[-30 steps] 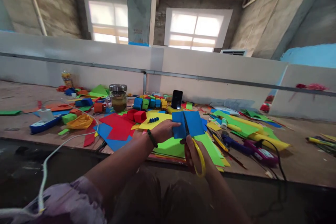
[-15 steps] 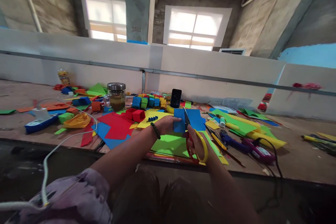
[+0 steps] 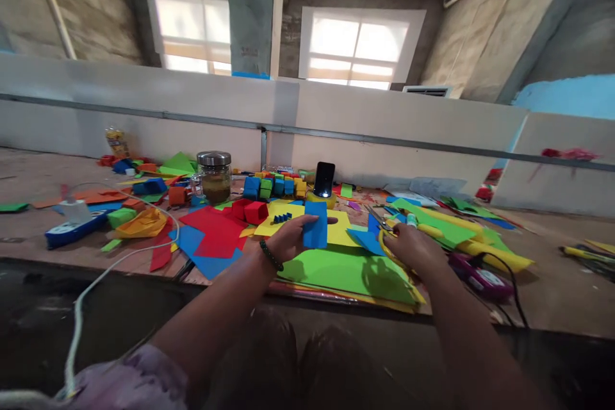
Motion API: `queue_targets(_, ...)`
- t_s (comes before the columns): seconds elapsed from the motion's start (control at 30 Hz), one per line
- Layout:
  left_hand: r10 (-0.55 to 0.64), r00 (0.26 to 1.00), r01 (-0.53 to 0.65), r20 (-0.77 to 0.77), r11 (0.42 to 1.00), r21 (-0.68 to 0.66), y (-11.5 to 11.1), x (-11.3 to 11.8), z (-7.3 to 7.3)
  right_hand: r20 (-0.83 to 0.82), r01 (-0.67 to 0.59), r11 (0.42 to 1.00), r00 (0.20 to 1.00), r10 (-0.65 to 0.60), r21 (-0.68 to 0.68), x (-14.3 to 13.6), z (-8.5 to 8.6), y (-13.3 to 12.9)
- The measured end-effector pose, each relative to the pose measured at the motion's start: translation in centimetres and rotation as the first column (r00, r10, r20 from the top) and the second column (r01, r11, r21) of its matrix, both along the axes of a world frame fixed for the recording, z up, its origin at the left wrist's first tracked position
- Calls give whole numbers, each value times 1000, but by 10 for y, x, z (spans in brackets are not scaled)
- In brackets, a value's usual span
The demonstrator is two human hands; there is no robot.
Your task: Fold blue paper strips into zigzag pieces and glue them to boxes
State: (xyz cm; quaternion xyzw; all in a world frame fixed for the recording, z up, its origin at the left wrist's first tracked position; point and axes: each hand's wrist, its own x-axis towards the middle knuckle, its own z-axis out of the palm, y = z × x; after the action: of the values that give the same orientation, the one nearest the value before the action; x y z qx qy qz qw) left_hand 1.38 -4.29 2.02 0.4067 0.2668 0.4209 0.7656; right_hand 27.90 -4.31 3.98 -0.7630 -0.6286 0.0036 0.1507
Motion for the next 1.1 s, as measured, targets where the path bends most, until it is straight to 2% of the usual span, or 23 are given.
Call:
queue_targets(0.1, 91, 996, -91, -5, 996, 3, -15, -3, -5, 75, -11, 999, 997, 15, -51, 6, -8, 10)
queue_targets(0.2, 189, 982, -189, 11, 982, 22, -31, 1, -13, 71, -47, 997, 996, 51, -59, 1, -14, 8)
queue_targets(0.3, 282, 956, -287, 83, 956, 56, -43, 12, -19, -9, -127, 991, 992, 128, 31, -26, -14, -10)
queue_targets(0.33, 308, 945, -317, 113, 946, 71, -46, 17, -21, -84, -196, 976, 975, 204, 90, -40, -13, -18)
queue_targets(0.4, 333, 930, -352, 156, 930, 109, -52, 24, -24, -245, -374, 912, 881, 406, 166, -69, -13, -34)
queue_targets(0.43, 328, 930, -350, 163, 928, 127, -54, 26, -25, -438, -454, 854, 733, 520, 255, -82, -13, -40)
queue_targets(0.47, 324, 934, -345, 153, 928, 142, -57, 25, -25, -569, -474, 815, 588, 574, 333, -91, -13, -45)
queue_targets(0.53, 337, 939, -344, 69, 922, 177, -60, 18, -25, -666, -491, 788, 451, 594, 371, -101, -12, -49)
queue_targets(0.63, 398, 910, -362, -115, 899, 246, -62, -4, -24, -668, -577, 755, 433, 606, 310, -93, -9, -46)
queue_targets(0.7, 414, 887, -344, -207, 889, 304, -62, -17, -25, -664, -622, 725, 412, 624, 296, -84, -9, -40)
queue_targets(0.77, 420, 855, -302, -304, 880, 366, -62, -24, -27, -669, -629, 721, 406, 623, 291, -78, -13, -32)
queue_targets(0.87, 469, 758, -233, -453, 843, 485, -63, -24, -32, -683, -600, 758, 442, 581, 256, -78, -27, -20)
queue_targets(0.97, 587, 614, -184, -528, 756, 628, -61, -20, -37, -702, -577, 784, 459, 544, 230, -81, -40, -9)
queue_targets(1.0, 606, 587, -169, -537, 740, 651, -59, -19, -38, -710, -577, 785, 455, 538, 225, -81, -43, -7)
queue_targets(1.03, 611, 579, -160, -540, 735, 659, -57, -18, -38, -720, -580, 785, 448, 531, 218, -81, -44, -5)
queue_targets(1.1, 581, 614, -158, -534, 754, 638, -51, -19, -36, -743, -598, 777, 425, 516, 198, -80, -44, -6)
